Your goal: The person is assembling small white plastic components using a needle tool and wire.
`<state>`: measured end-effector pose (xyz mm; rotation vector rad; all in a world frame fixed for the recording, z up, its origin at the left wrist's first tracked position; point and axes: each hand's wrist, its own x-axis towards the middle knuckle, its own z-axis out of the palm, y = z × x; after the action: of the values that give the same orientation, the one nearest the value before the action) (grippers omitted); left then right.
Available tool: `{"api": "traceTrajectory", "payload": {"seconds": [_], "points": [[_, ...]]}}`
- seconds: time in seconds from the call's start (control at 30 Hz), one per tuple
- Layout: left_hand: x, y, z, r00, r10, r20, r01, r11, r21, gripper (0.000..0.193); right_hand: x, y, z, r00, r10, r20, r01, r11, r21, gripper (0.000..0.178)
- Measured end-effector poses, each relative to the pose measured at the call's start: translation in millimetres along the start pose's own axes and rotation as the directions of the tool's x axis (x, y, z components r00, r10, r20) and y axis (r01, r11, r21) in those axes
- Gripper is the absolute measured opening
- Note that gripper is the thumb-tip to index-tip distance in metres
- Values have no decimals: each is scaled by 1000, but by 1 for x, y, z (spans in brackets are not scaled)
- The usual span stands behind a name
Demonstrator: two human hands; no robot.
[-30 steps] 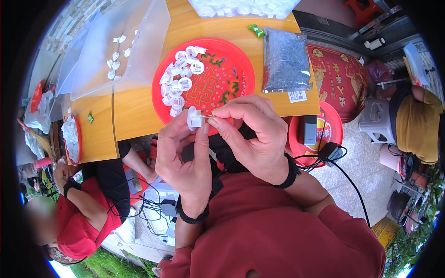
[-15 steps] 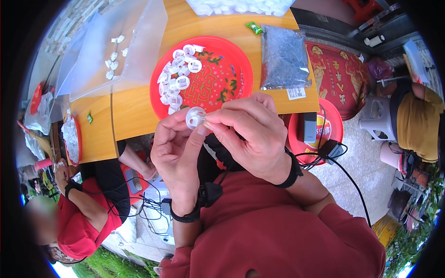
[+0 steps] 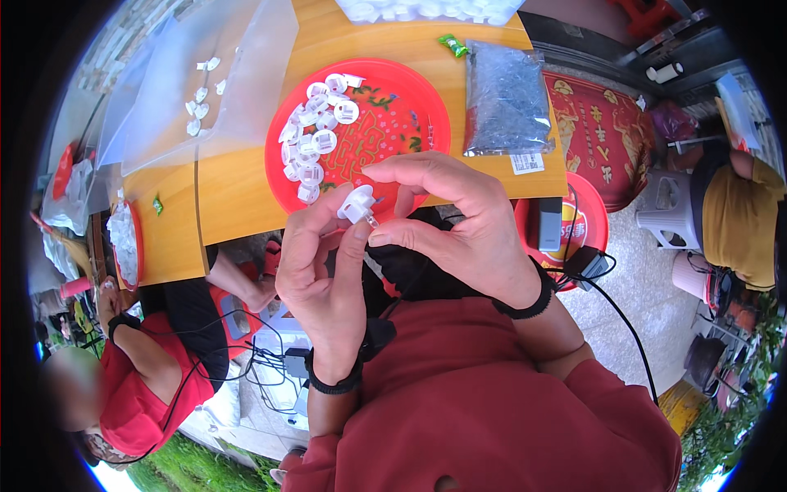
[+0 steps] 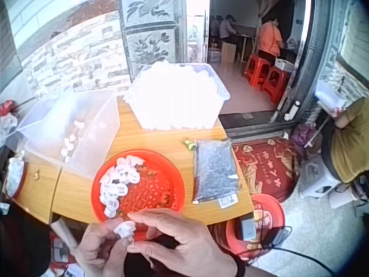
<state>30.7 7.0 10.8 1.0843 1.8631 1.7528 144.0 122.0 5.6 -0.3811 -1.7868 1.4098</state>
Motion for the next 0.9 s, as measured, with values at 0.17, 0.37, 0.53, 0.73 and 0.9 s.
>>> {"api": "traceTrajectory", "payload": {"seconds": [0.17,0.37,0.53,0.73,0.9], "points": [[-3,3,4,1000,6,-16,-7,995,-95,28,1,-1,-5,998,19,62,-20,1000,13,37],[-5,4,3,999,23,-34,-22,1000,19,26,1,-2,-7,994,28,105,-28,1000,2,41],[-5,5,5,992,117,-48,-111,988,110,24,0,-1,-5,996,-34,88,33,999,13,36],[-5,5,9,967,248,-59,-232,952,199,23,0,-1,-4,994,-90,70,90,996,-3,34],[-4,6,6,948,313,-53,-291,923,251,23,-2,-1,2,989,-147,20,147,989,17,35]]}}
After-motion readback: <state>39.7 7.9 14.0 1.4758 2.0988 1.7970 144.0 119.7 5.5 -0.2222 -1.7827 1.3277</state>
